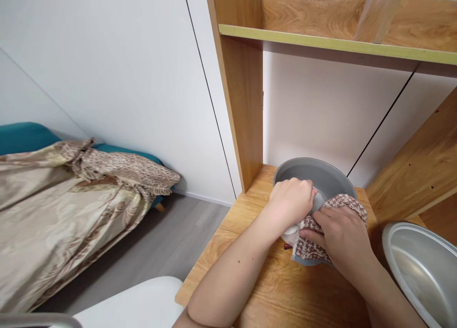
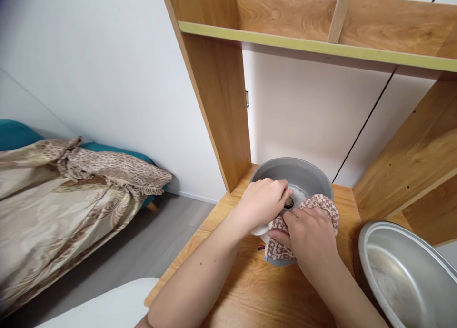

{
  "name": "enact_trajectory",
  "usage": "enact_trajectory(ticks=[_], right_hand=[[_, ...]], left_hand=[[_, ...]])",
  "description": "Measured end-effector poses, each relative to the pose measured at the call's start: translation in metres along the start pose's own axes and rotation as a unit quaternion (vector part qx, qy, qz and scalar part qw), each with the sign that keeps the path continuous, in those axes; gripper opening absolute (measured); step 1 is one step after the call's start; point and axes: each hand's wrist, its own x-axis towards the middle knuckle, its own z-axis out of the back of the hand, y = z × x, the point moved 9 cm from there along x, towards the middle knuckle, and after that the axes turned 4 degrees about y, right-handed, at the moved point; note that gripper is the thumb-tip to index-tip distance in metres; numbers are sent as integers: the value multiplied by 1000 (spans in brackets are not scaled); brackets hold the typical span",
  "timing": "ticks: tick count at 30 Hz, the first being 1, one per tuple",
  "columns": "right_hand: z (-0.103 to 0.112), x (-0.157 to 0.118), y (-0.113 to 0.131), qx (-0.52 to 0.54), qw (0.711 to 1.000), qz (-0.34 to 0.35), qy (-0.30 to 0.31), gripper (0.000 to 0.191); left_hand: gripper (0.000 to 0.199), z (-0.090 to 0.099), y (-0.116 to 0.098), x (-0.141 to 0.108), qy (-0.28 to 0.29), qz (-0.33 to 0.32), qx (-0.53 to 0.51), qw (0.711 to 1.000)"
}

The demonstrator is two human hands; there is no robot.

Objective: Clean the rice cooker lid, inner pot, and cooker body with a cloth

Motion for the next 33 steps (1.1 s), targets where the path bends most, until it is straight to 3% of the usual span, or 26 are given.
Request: enact_trajectory(ticks=[12,21,33], right_hand=[[0,1,10,-10,998,-63,-12,32],[-2,4,1,1,999,-10,35,41],[0,2,0,-2,1000,13,24,39]], left_hand=[[37,-1,-5,-3,17,-15,-16,1000],[37,-6,3,0,16,-29,-1,999],[38,-5,2,0,21,-13,-2,1000]])
